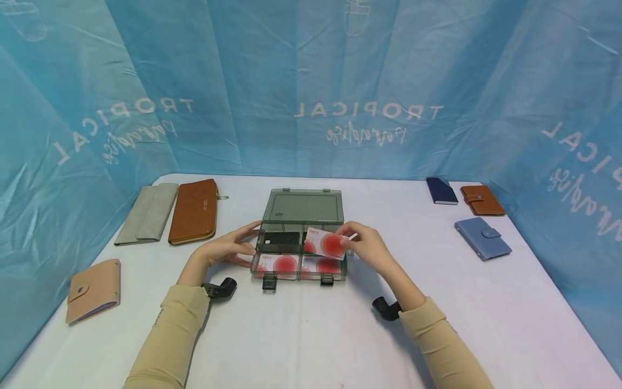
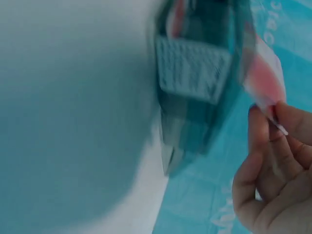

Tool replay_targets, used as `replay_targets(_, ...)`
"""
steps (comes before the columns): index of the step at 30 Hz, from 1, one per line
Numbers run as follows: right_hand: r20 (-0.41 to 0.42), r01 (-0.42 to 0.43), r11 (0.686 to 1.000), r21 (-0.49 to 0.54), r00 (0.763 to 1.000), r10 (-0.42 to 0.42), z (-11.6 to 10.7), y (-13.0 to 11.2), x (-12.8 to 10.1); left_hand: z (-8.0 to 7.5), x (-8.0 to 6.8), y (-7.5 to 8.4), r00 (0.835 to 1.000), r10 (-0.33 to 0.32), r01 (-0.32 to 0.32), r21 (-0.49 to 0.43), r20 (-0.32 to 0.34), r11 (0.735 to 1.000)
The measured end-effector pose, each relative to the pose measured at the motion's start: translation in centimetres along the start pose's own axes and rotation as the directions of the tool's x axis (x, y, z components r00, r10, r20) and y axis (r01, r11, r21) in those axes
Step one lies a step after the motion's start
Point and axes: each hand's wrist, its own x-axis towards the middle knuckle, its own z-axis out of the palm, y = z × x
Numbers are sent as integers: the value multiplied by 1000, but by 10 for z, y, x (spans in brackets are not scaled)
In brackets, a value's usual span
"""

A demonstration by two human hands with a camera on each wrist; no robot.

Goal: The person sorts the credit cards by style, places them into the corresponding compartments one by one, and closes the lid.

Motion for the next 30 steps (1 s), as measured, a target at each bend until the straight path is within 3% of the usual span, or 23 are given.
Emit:
replay_targets(3, 27, 38, 990, -137, 999, -34, 12, 0, 0, 1, 1, 0, 1000, 1, -1, -6, 1, 1000)
replay_targets(8, 68, 107, 946, -305, 994, -91, 20, -1, 0, 1, 0, 2, 1000, 6, -6, -14, 1, 1000)
replay_targets(14, 84, 165, 887, -432, 986, -143, 22, 0, 1, -1, 0, 1, 1000, 4, -4, -7, -9, 1000)
replay_targets(20, 107, 163, 862, -479, 986, -127, 21, -2, 2, 0, -1, 1, 1000, 5, -5, -10, -9, 1000)
replay_targets(24, 131, 174, 878, -447, 983, -128, 14, -3, 8, 1, -1, 1, 1000, 6, -6, -11, -3, 1000)
replay_targets(27, 97, 136, 924, -358, 989, -108, 6, 0, 23, 1, 0, 1, 1000, 0, 0, -10, -5, 1000)
replay_targets(30, 54, 41, 977, -208, 998, -30, -2, 8, 47, 1, -1, 1, 1000, -1, 1, -6, -7, 1000)
